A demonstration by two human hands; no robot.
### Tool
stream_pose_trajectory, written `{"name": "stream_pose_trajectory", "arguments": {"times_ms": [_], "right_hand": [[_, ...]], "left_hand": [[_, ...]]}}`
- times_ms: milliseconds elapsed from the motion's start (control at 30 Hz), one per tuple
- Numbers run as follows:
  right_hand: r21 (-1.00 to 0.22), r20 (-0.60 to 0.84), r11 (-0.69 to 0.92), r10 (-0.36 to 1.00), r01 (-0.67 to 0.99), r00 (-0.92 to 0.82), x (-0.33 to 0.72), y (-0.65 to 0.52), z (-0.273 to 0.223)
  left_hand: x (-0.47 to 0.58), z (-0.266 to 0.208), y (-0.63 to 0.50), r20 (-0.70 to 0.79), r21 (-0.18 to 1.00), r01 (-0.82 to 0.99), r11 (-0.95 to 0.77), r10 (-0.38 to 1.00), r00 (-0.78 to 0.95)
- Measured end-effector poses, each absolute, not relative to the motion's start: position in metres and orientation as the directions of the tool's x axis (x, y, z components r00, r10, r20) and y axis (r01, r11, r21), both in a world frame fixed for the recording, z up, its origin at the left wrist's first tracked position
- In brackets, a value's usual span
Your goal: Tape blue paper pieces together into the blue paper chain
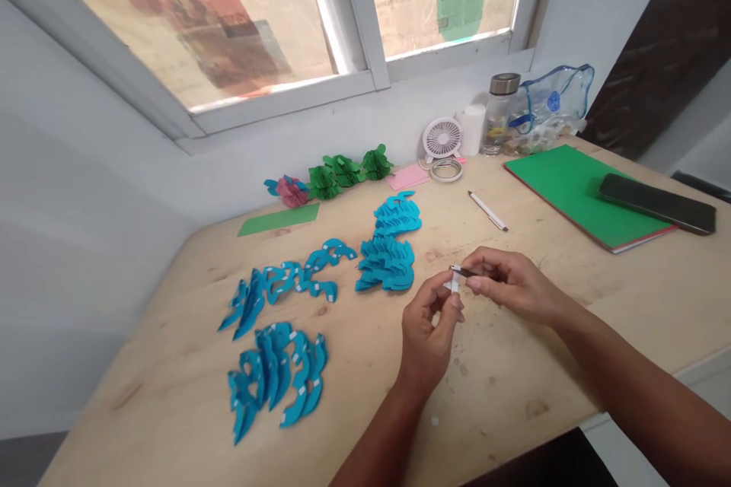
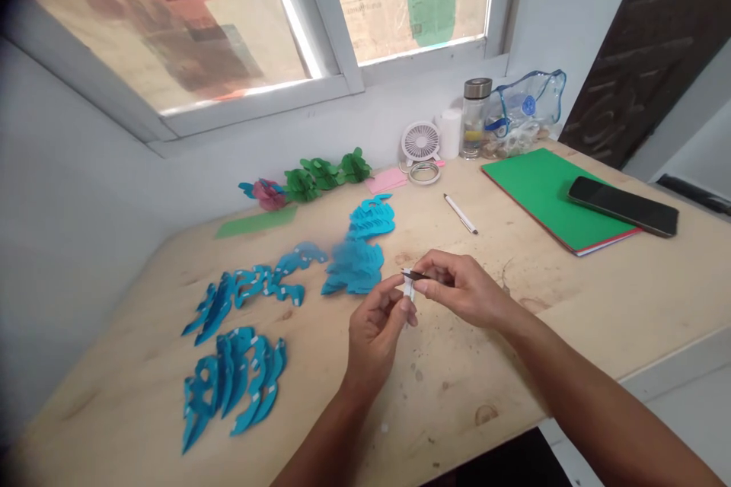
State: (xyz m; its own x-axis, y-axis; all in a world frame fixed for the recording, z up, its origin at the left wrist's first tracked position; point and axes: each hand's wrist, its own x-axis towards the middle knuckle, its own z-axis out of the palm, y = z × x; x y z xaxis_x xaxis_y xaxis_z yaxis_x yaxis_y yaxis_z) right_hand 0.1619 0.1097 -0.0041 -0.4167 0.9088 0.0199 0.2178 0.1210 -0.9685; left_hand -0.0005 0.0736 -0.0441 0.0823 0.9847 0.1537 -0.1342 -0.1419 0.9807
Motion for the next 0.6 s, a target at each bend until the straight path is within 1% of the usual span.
{"name": "stream_pose_trajectory", "arguments": {"times_ms": [133, 300, 433, 600], "right_hand": [[-0.954, 0.031, 0.149, 0.911, 0.260, -0.411, 0.162, 0.110, -0.004], [-0.933, 0.058, 0.198, 0.907, 0.300, -0.418, 0.162, 0.109, -0.002], [-0.934, 0.052, 0.192, 0.908, 0.302, -0.417, 0.162, 0.109, -0.002], [-0.944, 0.030, 0.165, 0.905, 0.285, -0.424, 0.162, 0.110, -0.003]], "left_hand": [[-0.003, -0.039, 0.072, 0.139, 0.989, -0.058, -0.137, 0.990, 0.035], [-0.005, -0.033, 0.071, 0.176, 0.983, 0.056, -0.175, 0.984, -0.016], [-0.006, -0.030, 0.071, 0.173, 0.981, 0.089, -0.171, 0.985, -0.022], [-0.007, -0.034, 0.071, 0.152, 0.985, 0.082, -0.149, 0.988, -0.030]]}}
